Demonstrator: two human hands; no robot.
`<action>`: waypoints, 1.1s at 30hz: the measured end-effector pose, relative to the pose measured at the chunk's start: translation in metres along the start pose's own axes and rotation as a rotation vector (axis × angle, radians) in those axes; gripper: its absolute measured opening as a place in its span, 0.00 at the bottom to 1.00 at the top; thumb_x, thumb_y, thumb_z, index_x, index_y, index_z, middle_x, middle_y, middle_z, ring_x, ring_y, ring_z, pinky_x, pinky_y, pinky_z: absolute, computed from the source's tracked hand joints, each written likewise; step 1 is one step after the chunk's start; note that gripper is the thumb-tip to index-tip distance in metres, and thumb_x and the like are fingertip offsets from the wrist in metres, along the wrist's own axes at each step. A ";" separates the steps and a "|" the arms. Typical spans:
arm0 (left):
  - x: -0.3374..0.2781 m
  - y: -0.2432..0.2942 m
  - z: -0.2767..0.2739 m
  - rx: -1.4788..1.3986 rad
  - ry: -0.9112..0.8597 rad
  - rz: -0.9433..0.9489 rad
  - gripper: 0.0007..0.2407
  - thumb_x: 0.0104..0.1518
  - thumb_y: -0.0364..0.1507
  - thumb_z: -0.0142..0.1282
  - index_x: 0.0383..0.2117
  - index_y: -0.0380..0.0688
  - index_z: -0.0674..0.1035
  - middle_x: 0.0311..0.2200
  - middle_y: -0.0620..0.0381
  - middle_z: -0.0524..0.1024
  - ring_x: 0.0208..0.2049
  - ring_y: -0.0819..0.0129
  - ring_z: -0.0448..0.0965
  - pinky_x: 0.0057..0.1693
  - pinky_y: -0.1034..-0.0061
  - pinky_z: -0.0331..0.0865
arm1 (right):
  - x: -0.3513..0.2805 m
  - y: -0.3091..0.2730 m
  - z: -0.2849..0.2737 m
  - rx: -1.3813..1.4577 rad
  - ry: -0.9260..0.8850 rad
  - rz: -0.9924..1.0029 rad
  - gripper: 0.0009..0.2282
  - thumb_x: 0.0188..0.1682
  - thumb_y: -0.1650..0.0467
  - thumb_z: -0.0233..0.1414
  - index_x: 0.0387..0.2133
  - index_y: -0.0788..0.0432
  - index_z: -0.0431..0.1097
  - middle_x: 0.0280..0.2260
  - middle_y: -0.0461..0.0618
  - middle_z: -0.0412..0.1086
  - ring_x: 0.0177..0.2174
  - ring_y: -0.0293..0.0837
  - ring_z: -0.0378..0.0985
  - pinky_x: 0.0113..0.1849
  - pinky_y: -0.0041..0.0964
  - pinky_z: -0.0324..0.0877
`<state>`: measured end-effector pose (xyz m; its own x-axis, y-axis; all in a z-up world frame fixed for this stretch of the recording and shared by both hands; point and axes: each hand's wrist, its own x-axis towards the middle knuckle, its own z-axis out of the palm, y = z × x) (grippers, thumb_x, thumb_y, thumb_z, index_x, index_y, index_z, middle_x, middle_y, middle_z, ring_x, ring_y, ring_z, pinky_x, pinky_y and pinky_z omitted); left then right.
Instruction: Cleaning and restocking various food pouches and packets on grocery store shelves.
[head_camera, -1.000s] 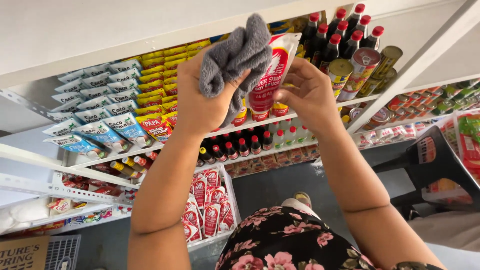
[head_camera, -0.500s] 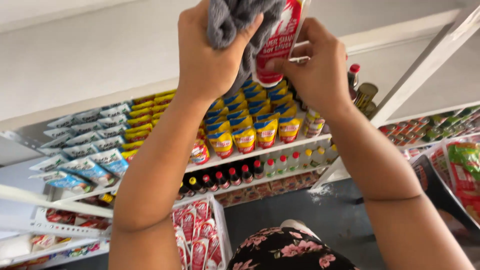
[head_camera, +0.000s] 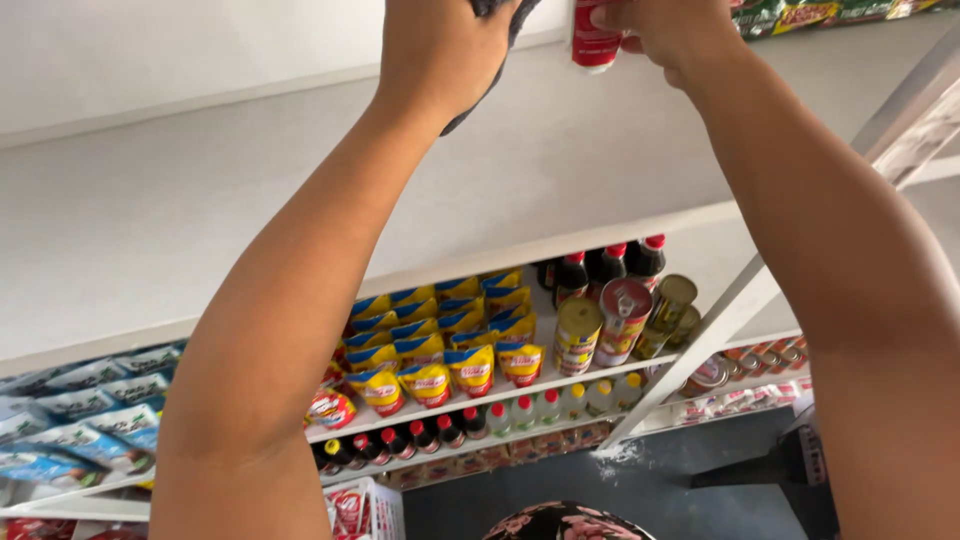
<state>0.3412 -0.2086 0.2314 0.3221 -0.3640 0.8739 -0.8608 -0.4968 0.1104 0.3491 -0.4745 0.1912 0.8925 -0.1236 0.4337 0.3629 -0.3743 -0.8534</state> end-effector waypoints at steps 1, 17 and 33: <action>0.002 -0.005 0.011 0.021 0.015 0.021 0.10 0.64 0.33 0.61 0.31 0.38 0.81 0.23 0.54 0.81 0.25 0.63 0.82 0.35 0.69 0.74 | 0.018 0.015 -0.008 0.016 -0.020 0.037 0.09 0.52 0.72 0.61 0.43 0.57 0.72 0.43 0.45 0.76 0.45 0.42 0.82 0.45 0.38 0.78; 0.014 -0.053 0.091 0.086 0.008 -0.315 0.08 0.55 0.29 0.67 0.35 0.38 0.82 0.34 0.45 0.80 0.37 0.47 0.82 0.43 0.57 0.74 | 0.145 0.124 -0.043 0.071 0.136 0.258 0.16 0.39 0.80 0.63 0.41 0.58 0.72 0.40 0.48 0.79 0.39 0.46 0.85 0.37 0.44 0.80; -0.018 -0.063 0.080 0.176 -0.136 -0.348 0.09 0.56 0.27 0.68 0.37 0.35 0.82 0.38 0.45 0.79 0.38 0.51 0.81 0.46 0.61 0.74 | 0.143 0.152 -0.031 -0.090 0.149 0.189 0.21 0.35 0.77 0.68 0.43 0.61 0.71 0.43 0.50 0.78 0.39 0.46 0.84 0.34 0.42 0.80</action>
<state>0.4214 -0.2338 0.1707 0.6417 -0.2456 0.7266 -0.6145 -0.7315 0.2954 0.5242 -0.5775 0.1321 0.8904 -0.3307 0.3128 0.1624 -0.4111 -0.8970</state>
